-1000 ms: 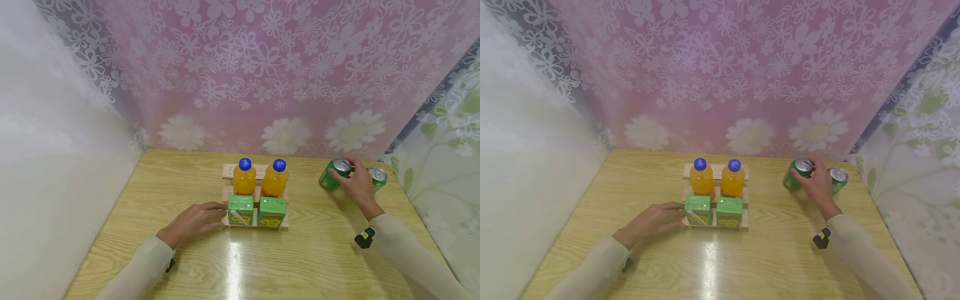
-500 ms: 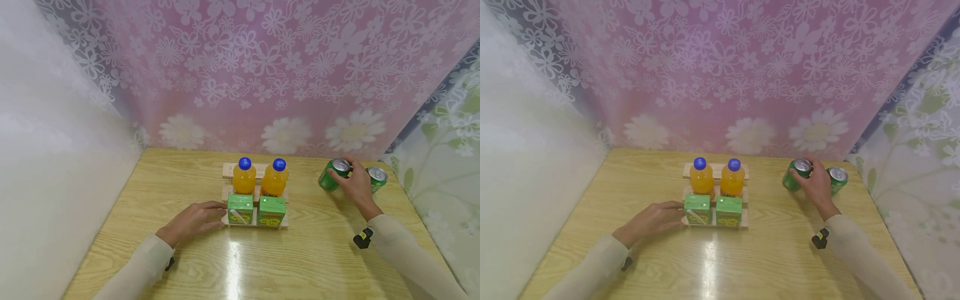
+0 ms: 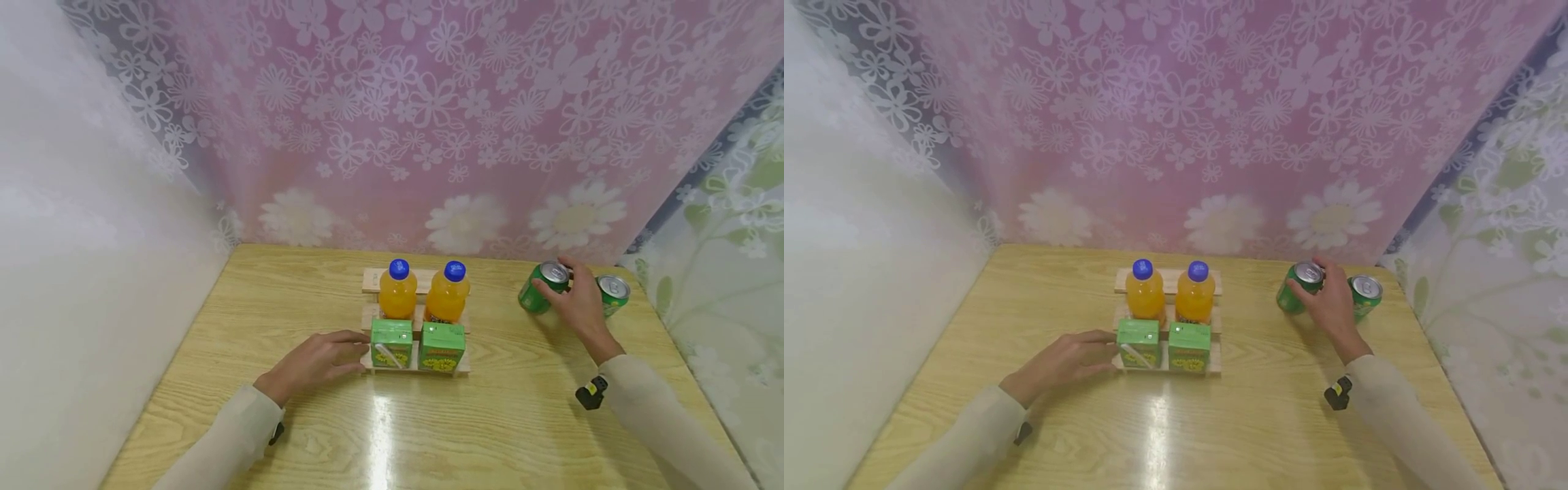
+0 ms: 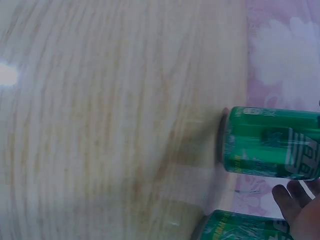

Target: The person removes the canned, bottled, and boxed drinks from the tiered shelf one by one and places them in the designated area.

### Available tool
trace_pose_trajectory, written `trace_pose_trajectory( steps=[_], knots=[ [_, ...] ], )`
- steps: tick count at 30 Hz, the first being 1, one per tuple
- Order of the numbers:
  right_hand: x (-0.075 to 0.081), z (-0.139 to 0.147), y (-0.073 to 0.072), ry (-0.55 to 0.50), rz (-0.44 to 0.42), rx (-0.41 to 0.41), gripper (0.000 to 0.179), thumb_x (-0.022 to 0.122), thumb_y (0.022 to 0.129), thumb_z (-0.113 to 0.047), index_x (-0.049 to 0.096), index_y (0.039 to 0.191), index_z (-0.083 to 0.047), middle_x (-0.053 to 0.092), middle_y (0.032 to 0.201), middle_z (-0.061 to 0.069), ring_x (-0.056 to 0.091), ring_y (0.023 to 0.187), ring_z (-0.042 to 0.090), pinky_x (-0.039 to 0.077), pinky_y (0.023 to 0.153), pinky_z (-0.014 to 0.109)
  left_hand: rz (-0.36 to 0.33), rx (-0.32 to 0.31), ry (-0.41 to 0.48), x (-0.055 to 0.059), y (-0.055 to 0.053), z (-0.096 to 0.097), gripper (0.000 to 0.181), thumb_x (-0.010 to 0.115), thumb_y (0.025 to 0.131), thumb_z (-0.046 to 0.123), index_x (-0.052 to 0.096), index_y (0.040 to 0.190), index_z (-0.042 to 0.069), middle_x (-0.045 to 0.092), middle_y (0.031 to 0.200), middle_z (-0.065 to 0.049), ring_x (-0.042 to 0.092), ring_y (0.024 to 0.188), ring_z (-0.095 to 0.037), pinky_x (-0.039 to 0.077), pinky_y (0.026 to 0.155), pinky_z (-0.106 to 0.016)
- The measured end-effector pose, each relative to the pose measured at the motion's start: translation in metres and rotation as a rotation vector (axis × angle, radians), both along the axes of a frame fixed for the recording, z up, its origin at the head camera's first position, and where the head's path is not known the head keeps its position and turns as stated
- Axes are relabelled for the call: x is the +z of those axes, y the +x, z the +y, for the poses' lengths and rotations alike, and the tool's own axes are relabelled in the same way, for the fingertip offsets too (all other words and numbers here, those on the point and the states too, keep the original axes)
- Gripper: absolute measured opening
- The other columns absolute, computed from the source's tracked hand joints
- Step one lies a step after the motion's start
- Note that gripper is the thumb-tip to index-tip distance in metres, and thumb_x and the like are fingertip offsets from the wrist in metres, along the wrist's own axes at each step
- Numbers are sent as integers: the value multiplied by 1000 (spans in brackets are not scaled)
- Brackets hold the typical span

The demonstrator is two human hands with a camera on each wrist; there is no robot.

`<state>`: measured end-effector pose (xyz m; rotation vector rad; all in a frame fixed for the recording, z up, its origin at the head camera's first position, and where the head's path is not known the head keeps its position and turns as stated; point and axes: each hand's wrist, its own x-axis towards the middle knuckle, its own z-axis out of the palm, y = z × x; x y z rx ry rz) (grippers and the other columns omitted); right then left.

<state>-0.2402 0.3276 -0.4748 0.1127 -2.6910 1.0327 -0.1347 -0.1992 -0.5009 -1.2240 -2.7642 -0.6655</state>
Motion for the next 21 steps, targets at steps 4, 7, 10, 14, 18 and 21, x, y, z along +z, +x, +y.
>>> trace_pose_trajectory(
  steps=[4,7,10,14,18,21],
  knots=[
    [6,-2,1,-30,6,7,81,74,105,-40,38,167,0,42,162,34,45,142,58,47,109,78,6,2,-6,0,0,0,37,74,106,34,77,136,13,69,149,-3,72,130,-19,63,106,-31],
    [14,-5,2,-42,7,17,80,72,106,-40,39,166,0,42,163,33,43,144,58,44,112,79,8,3,-14,-1,0,0,37,73,107,34,77,137,13,69,150,-3,71,131,-19,63,106,-32],
    [22,-8,4,-44,10,24,78,71,107,-41,40,166,-1,42,163,33,42,146,58,41,115,78,4,2,-15,-1,0,0,38,73,107,34,77,138,13,68,150,-3,71,132,-20,63,107,-33],
    [33,-13,6,-60,28,25,76,73,106,-41,43,166,-5,42,165,29,40,148,55,37,119,77,6,-1,-7,-1,0,1,37,73,107,33,77,137,12,69,149,-3,71,132,-20,62,108,-33],
    [44,-21,8,-59,58,30,75,76,103,-43,47,164,-11,43,166,25,39,151,52,35,119,79,16,-2,-2,-2,-1,1,36,74,107,33,77,136,12,69,148,-3,72,130,-20,63,106,-32],
    [51,-29,10,-61,86,47,73,78,102,-41,51,162,-11,45,165,25,40,152,52,36,118,79,18,-2,0,-2,-1,1,36,74,106,33,78,135,12,70,148,-3,72,130,-19,63,106,-32]
  ],
)
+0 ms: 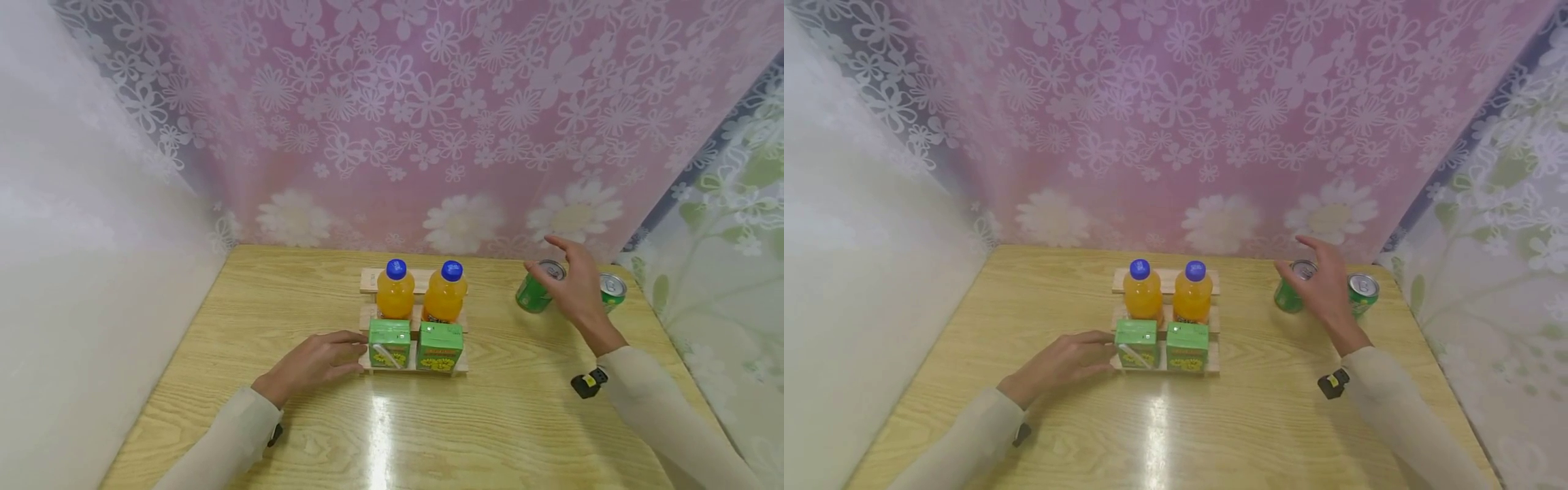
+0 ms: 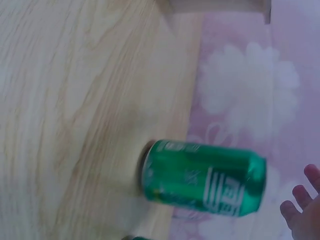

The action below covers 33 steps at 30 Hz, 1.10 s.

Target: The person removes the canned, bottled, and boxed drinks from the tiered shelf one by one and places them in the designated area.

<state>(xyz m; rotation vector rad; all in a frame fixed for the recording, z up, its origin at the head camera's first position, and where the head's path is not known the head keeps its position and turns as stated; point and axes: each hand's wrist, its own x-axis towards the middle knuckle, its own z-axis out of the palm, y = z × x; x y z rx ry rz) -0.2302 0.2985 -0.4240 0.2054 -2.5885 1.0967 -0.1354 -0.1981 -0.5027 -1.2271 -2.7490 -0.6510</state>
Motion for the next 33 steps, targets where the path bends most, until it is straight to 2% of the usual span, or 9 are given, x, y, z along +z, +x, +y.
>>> trace_pose_trajectory(
  steps=[6,11,19,22,26,28,33],
  knots=[
    [7,-18,2,-23,42,52,69,81,101,-34,54,159,-8,50,161,24,43,149,51,39,120,75,-6,0,3,1,1,-1,36,74,107,33,78,136,12,70,148,-3,72,131,-20,63,106,-32],
    [14,-32,8,-46,21,108,69,80,102,-32,52,161,-9,50,162,22,44,151,49,39,124,71,-2,-2,-1,1,1,-1,37,74,106,33,77,137,12,69,148,-3,71,132,-20,63,107,-33],
    [26,-50,16,-142,-17,202,66,78,103,-23,50,162,-10,52,162,17,46,152,42,39,128,63,12,-9,-12,2,1,-1,38,74,106,33,77,137,12,70,148,-4,71,132,-20,62,108,-33],
    [28,-57,19,-163,-20,238,64,77,104,-20,50,161,-10,54,161,16,48,151,41,42,129,53,14,-9,-10,1,1,-1,37,74,106,33,77,137,12,69,148,-3,71,132,-20,62,108,-33],
    [28,-66,23,-207,-35,304,58,73,106,-16,51,160,-10,54,160,16,50,148,36,44,126,24,17,-9,-5,1,0,-1,37,75,106,33,77,136,12,70,148,-3,71,132,-20,62,108,-33],
    [27,-71,24,-246,-44,350,56,71,107,-13,51,159,-10,54,159,17,51,148,29,43,123,15,15,-8,-3,0,0,-1,37,75,106,33,77,136,12,70,148,-3,71,132,-20,62,108,-33],
    [21,-82,29,-303,-60,463,58,68,107,-5,48,162,-13,52,160,20,52,145,10,44,122,15,4,-6,7,1,1,-1,36,75,106,32,77,135,11,70,148,-3,71,132,-21,62,108,-33]
  ],
)
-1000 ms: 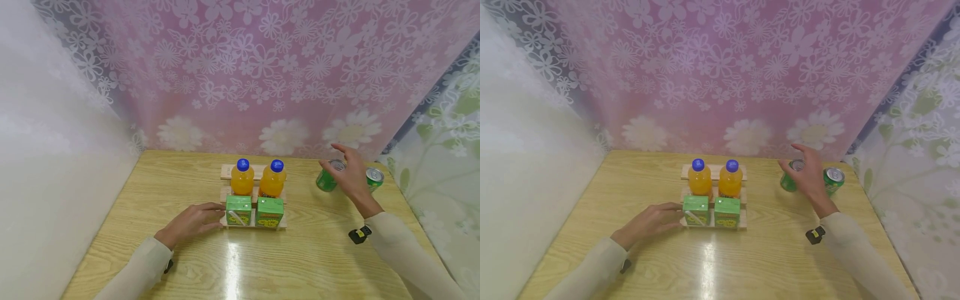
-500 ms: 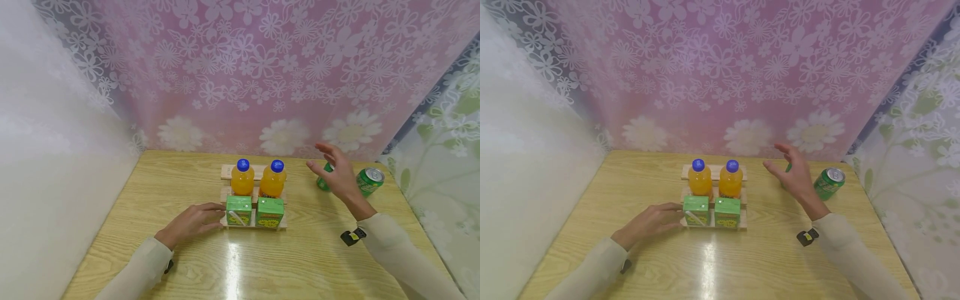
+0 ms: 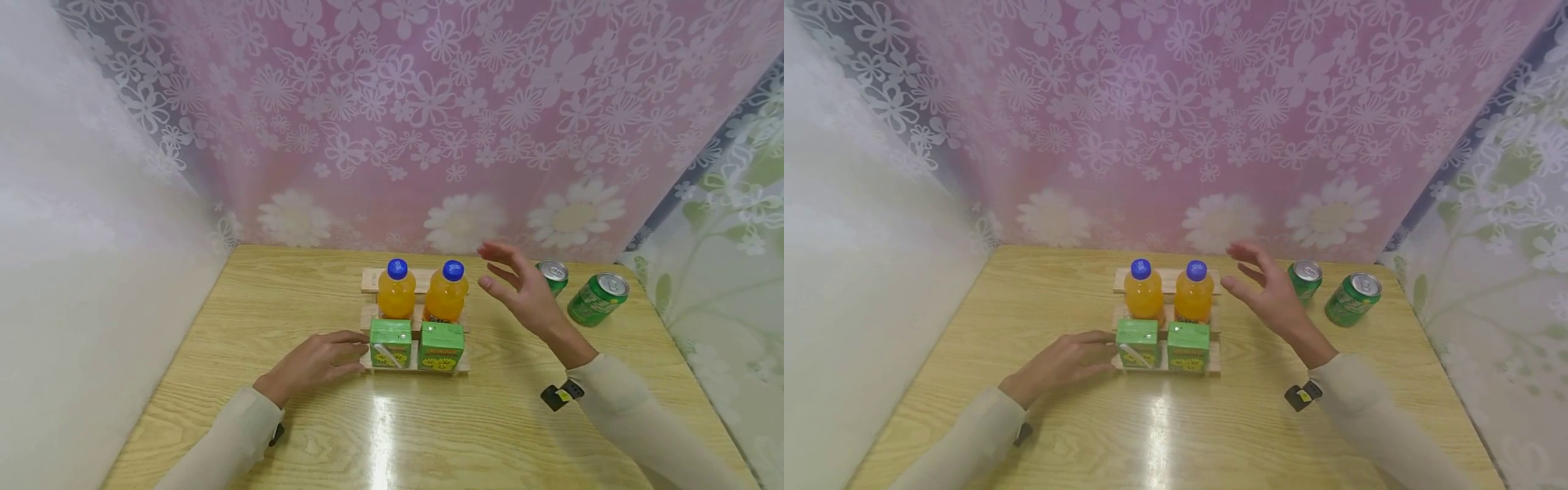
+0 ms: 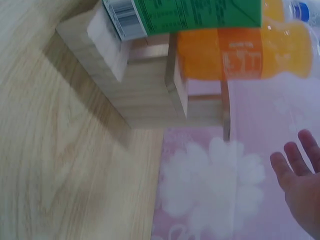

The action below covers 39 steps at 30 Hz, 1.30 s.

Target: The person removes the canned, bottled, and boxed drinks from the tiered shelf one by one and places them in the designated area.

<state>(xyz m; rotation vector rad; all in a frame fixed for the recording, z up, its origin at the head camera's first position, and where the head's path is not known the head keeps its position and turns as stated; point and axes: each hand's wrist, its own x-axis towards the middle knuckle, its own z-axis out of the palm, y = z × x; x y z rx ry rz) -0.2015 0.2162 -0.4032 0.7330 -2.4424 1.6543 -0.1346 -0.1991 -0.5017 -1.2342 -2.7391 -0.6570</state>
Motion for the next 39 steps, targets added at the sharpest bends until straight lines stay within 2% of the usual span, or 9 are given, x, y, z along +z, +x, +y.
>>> trace_pose_trajectory(
  steps=[3,9,15,17,19,22,24,35,39],
  knots=[
    [-3,-7,4,-3,-10,45,64,70,105,-4,46,164,-15,53,160,18,52,144,6,45,120,14,-5,0,-1,1,0,0,36,75,105,31,78,135,11,70,148,-4,71,132,-21,62,108,-33],
    [-7,-21,9,-18,-52,106,71,75,102,-3,44,165,-18,54,159,14,53,143,6,49,119,18,-33,16,-16,2,0,1,38,75,105,32,77,137,11,69,149,-3,70,134,-21,61,111,-35],
    [-12,-29,11,23,-76,103,78,80,99,-6,42,166,-20,55,157,8,54,143,17,50,117,20,-23,15,-21,1,0,0,38,75,105,32,77,137,12,69,149,-3,69,135,-21,61,111,-35],
    [-14,-31,11,37,-76,105,80,81,98,-7,42,166,-22,56,156,8,54,144,25,52,120,29,-16,12,-21,0,0,0,37,76,105,32,77,137,12,69,149,-3,70,134,-21,61,111,-35],
    [-15,-33,12,51,-74,108,80,82,98,-8,42,166,-23,56,157,8,54,146,31,52,122,43,-13,10,-20,0,0,0,37,76,105,31,77,137,11,69,149,-4,70,134,-21,61,111,-35],
    [-17,-37,13,58,-77,120,77,82,98,-9,43,164,-22,57,156,10,53,147,37,48,123,64,-17,11,-19,0,0,0,38,76,105,32,77,137,11,69,149,-4,70,134,-21,61,111,-35],
    [-19,-39,14,57,-81,124,75,82,98,-9,44,162,-20,58,156,12,52,148,38,46,123,68,-18,12,-21,0,0,0,38,75,105,32,77,137,11,69,149,-4,70,135,-21,61,111,-35],
    [-21,-44,16,54,-63,106,72,81,98,-5,46,159,-12,58,156,16,53,148,42,47,121,70,19,1,-7,0,1,0,36,78,104,29,78,135,11,70,147,-5,71,132,-22,63,108,-35],
    [-20,-43,16,56,-41,94,70,81,97,-3,47,157,-10,59,155,17,54,147,42,49,119,69,0,8,3,1,2,0,36,78,103,28,78,135,12,70,147,-4,71,132,-22,62,108,-35]
  ],
)
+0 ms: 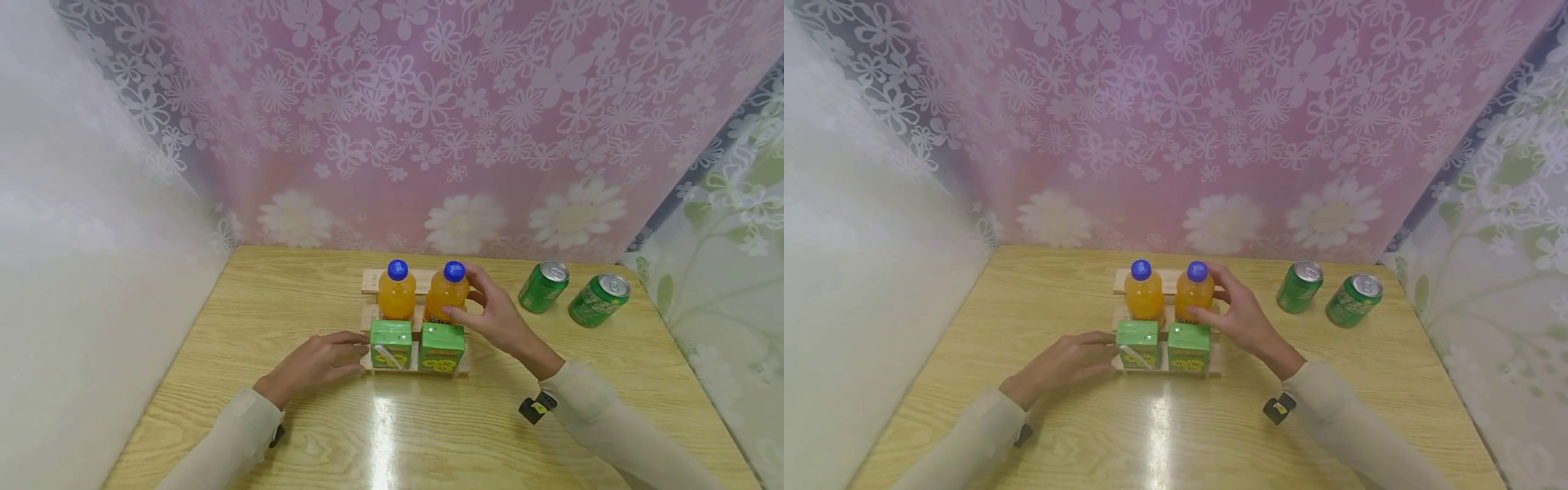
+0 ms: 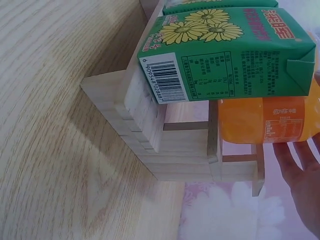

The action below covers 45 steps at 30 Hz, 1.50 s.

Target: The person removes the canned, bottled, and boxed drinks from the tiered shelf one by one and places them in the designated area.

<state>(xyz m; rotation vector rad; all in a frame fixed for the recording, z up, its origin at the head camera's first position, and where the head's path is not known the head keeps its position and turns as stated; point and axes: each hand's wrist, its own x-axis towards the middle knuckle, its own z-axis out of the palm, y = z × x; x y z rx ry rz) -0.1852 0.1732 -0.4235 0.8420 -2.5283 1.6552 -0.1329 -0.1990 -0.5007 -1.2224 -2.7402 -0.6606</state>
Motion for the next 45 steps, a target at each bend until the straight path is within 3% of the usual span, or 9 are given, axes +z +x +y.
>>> trace_pose_trajectory(
  steps=[8,13,18,22,25,28,45],
  knots=[
    [4,7,3,17,24,-43,67,81,97,-2,50,156,-9,61,153,17,56,145,41,51,117,67,-9,5,-5,0,0,1,35,77,104,28,78,135,12,70,148,-3,71,133,-21,62,109,-32],
    [8,15,4,19,41,-73,66,79,98,-1,51,157,-9,63,151,16,60,141,29,50,119,62,-13,17,-17,0,-1,1,35,77,105,30,78,135,13,69,148,-2,71,133,-20,62,109,-33],
    [11,25,5,6,71,-89,65,80,97,1,52,155,-7,64,148,14,57,137,-1,51,118,28,-9,5,-3,-1,-1,1,35,77,104,29,78,135,12,70,148,-3,71,132,-20,62,108,-32],
    [11,33,5,-30,88,-95,66,80,95,5,52,155,-3,64,145,-2,55,136,-7,47,113,11,15,-5,-4,-2,-2,1,34,77,104,29,78,134,12,70,148,-3,72,131,-20,62,106,-30],
    [10,40,5,-40,99,-108,67,79,95,7,52,154,-2,61,142,-18,55,135,-7,47,112,8,27,-7,-13,-2,-2,0,35,77,104,29,78,135,12,70,148,-3,71,131,-20,63,106,-30],
    [10,46,6,-39,106,-121,67,79,95,8,51,155,0,58,140,-25,56,134,-7,46,111,7,26,-9,-14,-2,-2,0,35,77,104,29,78,135,12,70,148,-3,71,131,-20,63,106,-31],
    [5,80,19,-24,132,-219,67,77,95,11,51,156,0,59,137,-23,59,128,-7,49,106,4,-5,-4,1,-2,-2,0,35,77,104,29,78,135,11,71,146,-2,73,129,-19,63,106,-32]
  ],
)
